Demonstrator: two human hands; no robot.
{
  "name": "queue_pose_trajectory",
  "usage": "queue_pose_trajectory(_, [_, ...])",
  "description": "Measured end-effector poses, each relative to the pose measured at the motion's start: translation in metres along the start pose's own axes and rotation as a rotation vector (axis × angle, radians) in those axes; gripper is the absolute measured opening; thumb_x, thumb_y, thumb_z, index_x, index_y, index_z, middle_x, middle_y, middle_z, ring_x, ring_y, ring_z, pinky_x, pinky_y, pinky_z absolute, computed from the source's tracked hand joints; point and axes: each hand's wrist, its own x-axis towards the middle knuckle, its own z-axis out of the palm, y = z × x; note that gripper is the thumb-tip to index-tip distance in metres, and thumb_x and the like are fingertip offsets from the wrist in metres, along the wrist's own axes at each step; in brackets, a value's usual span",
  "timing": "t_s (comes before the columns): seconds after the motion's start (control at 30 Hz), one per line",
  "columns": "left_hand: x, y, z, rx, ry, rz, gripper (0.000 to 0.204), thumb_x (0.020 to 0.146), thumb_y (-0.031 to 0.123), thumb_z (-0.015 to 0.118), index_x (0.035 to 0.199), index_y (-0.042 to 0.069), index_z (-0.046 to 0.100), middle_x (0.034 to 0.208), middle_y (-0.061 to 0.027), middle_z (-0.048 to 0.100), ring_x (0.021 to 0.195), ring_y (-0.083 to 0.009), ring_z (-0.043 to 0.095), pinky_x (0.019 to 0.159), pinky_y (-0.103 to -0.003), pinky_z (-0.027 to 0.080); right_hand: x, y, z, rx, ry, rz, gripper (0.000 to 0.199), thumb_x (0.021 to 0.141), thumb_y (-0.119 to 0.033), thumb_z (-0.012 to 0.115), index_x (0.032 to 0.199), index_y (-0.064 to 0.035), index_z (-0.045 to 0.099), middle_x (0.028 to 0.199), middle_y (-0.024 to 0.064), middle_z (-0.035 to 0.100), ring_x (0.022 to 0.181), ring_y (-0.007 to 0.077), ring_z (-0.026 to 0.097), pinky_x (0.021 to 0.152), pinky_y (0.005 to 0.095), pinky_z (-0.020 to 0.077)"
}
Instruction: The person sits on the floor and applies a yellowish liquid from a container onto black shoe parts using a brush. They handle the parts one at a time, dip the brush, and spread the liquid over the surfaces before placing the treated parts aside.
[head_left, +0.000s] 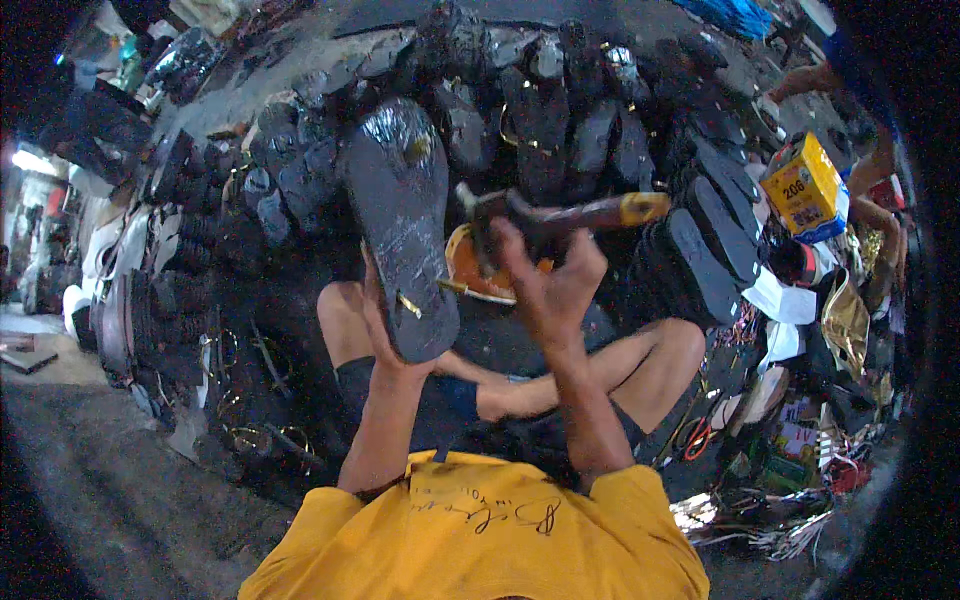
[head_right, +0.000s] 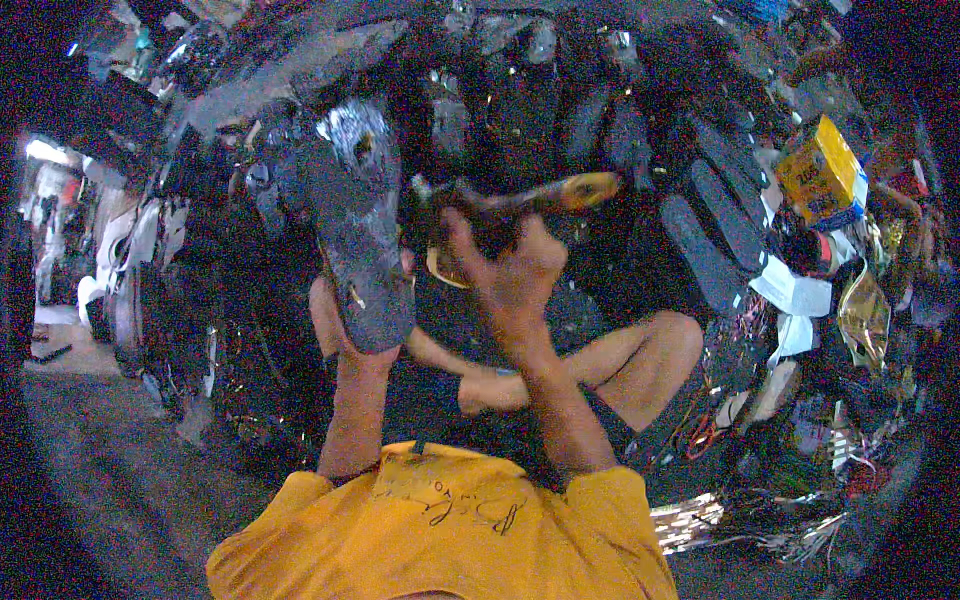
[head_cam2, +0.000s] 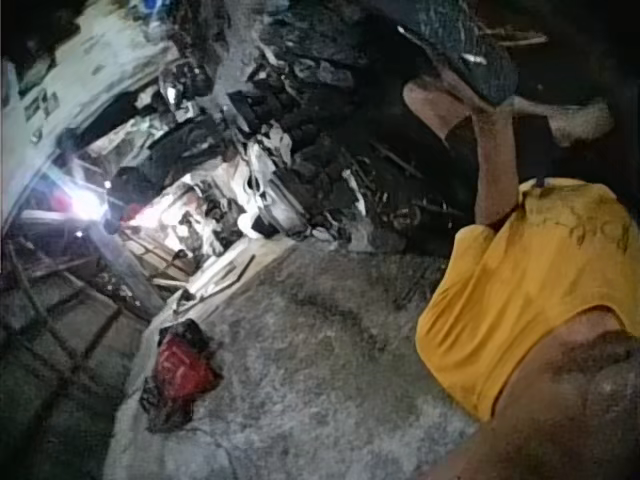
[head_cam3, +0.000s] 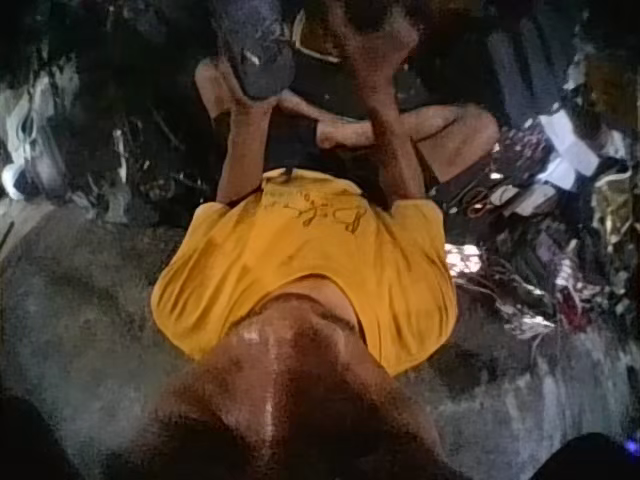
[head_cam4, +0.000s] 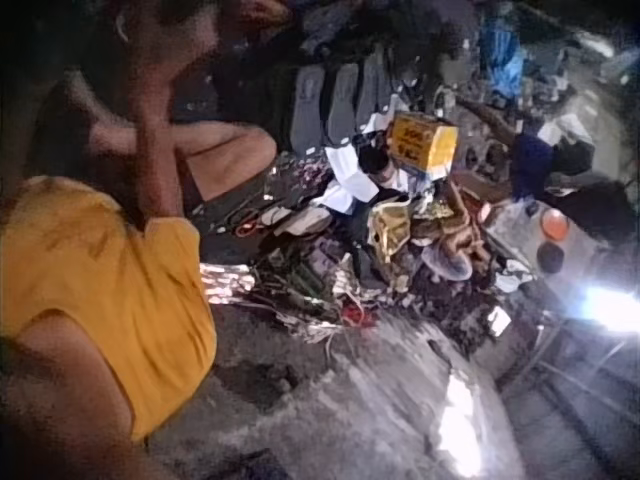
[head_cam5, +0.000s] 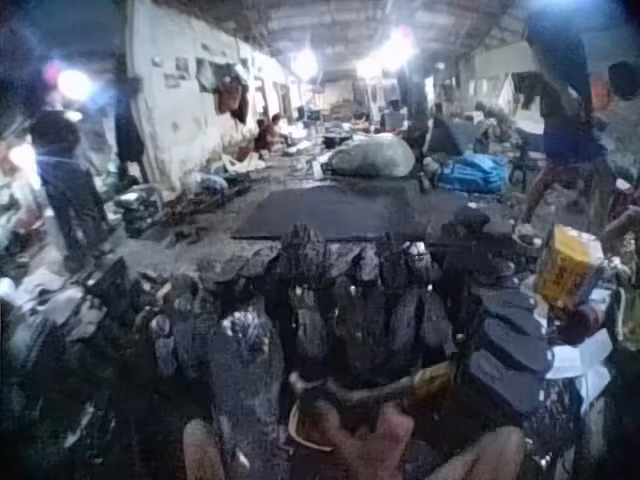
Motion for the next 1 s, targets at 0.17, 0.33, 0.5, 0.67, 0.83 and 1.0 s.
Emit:
queue_pose_trajectory(0.17, [0.038, -0.007, 0.018, 0.514, 0.366, 0.162, 0.054, 0.104, 0.046, 0.047, 0.14, 0.007, 0.052, 0.123, -0.0094, 0.066, 0.103, -0.0265, 0.065, 0.094, -0.039, 0.051, -0.04, 0.045, 0.032, 0.716, 0.297, 0.259, 0.05, 0.085, -0.03, 0.083, 0.123, -0.006, 0.062, 0.111, 0.009, 0.069, 0.108, 0.0177, 0.063, 0.093, 0.0369, 0.0501])
queue_pose_trajectory(0.33, [0.083, 0.116, 0.081, 0.518, 0.249, 0.612, 0.048, 0.102, 0.042, 0.049, 0.135, 0.007, 0.057, 0.12, -0.0072, 0.065, 0.107, -0.0222, 0.065, 0.094, -0.04, 0.053, -0.046, 0.057, -0.035, 0.144, -0.065, 0.14, 0.031, 0.093, -0.026, 0.073, 0.114, -0.0049, 0.064, 0.105, 0.0065, 0.069, 0.094, 0.0159, 0.064, 0.087, 0.0325, 0.0522])
queue_pose_trajectory(0.5, [0.235, 0.282, 0.052, 0.923, 0.155, 0.439, 0.028, 0.102, 0.026, 0.054, 0.119, 0.007, 0.065, 0.113, -0.0079, 0.07, 0.102, -0.0239, 0.069, 0.09, -0.037, 0.056, 0.012, 0.141, -0.052, -0.074, 0.348, 0.139, 0.031, 0.091, -0.022, 0.077, 0.11, -0.0015, 0.064, 0.1, 0.0077, 0.07, 0.088, 0.0204, 0.065, 0.081, 0.0349, 0.0534])
queue_pose_trajectory(0.67, [0.346, 0.217, -0.05, 1.067, 0.287, 0.304, 0.028, 0.103, 0.024, 0.053, 0.117, 0.004, 0.066, 0.117, -0.0111, 0.07, 0.101, -0.0265, 0.07, 0.089, -0.044, 0.058, 0.009, 0.162, -0.048, -0.001, 0.445, 0.148, 0.032, 0.092, -0.018, 0.076, 0.116, -0.0007, 0.063, 0.107, 0.009, 0.07, 0.089, 0.0198, 0.066, 0.082, 0.035, 0.0538])
queue_pose_trajectory(0.83, [0.415, 0.118, -0.043, 0.541, 0.187, -0.078, 0.025, 0.1, 0.021, 0.057, 0.115, 0.004, 0.067, 0.112, -0.0125, 0.072, 0.102, -0.0258, 0.07, 0.091, -0.044, 0.058, 0.024, 0.155, -0.058, -0.081, 0.619, 0.356, 0.038, 0.089, -0.022, 0.08, 0.115, -0.0005, 0.063, 0.107, 0.0108, 0.069, 0.096, 0.0211, 0.065, 0.09, 0.0347, 0.0516])
queue_pose_trajectory(1.0, [0.455, -0.034, 0.056, 0.665, 0.213, -0.06, 0.024, 0.099, 0.02, 0.058, 0.112, 0.002, 0.066, 0.106, -0.0119, 0.071, 0.095, -0.0262, 0.07, 0.089, -0.046, 0.058, 0.031, 0.173, -0.066, -0.076, 0.621, 0.222, 0.035, 0.087, -0.024, 0.082, 0.108, -0.0002, 0.067, 0.104, 0.0114, 0.071, 0.092, 0.0217, 0.066, 0.088, 0.0344, 0.052])
